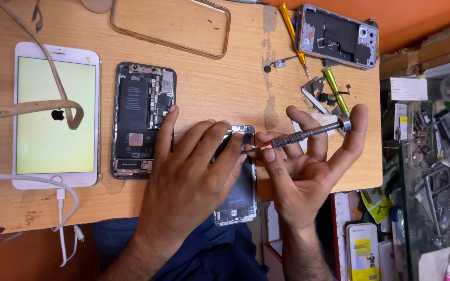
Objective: The person reassembles a disassembled smartphone on a workbench. They connect internal components, secure the back cover with a screwdriver, and then test the device by powering it on and entering a passcode.
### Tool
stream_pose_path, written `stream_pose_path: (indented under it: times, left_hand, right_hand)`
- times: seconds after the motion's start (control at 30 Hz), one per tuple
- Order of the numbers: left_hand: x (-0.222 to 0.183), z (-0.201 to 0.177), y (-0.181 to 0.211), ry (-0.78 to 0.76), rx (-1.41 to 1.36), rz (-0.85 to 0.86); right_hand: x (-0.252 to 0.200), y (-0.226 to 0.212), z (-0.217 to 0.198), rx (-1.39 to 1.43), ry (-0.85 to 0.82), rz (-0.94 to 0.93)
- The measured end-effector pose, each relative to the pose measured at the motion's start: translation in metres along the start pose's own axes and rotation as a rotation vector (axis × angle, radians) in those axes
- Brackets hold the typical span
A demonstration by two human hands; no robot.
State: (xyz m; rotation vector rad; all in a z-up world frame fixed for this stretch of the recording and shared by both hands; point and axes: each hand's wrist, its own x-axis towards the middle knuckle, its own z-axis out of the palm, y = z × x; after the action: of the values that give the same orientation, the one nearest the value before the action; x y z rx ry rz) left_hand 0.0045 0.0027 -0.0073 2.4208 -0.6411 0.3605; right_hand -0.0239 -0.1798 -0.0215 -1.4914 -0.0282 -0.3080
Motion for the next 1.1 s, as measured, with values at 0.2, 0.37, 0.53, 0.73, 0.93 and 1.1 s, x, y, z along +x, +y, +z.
stream_pose_path:
  times: [0.2,0.37,0.53,0.73,0.93,1.1]
  left_hand:
    - [0.0,-0.001,0.001,0.001,0.002,-0.002]
    - [0.0,0.0,0.0,0.001,0.005,0.001]
    - [0.0,0.0,0.001,0.004,0.008,0.002]
    - [0.002,0.0,0.002,0.023,0.008,0.004]
    - [0.002,-0.001,0.003,0.002,0.032,-0.003]
    - [0.005,-0.001,0.001,0.001,0.03,-0.001]
  right_hand:
    - [0.0,0.002,-0.001,-0.014,-0.013,-0.016]
    - [0.0,0.003,-0.002,-0.021,-0.012,-0.019]
    - [0.0,0.002,-0.002,-0.014,-0.009,-0.01]
    - [0.005,-0.005,0.003,0.043,0.041,-0.011]
    - [0.029,-0.014,-0.005,-0.049,0.144,-0.081]
    - [0.044,-0.002,-0.017,-0.434,-0.073,-0.261]
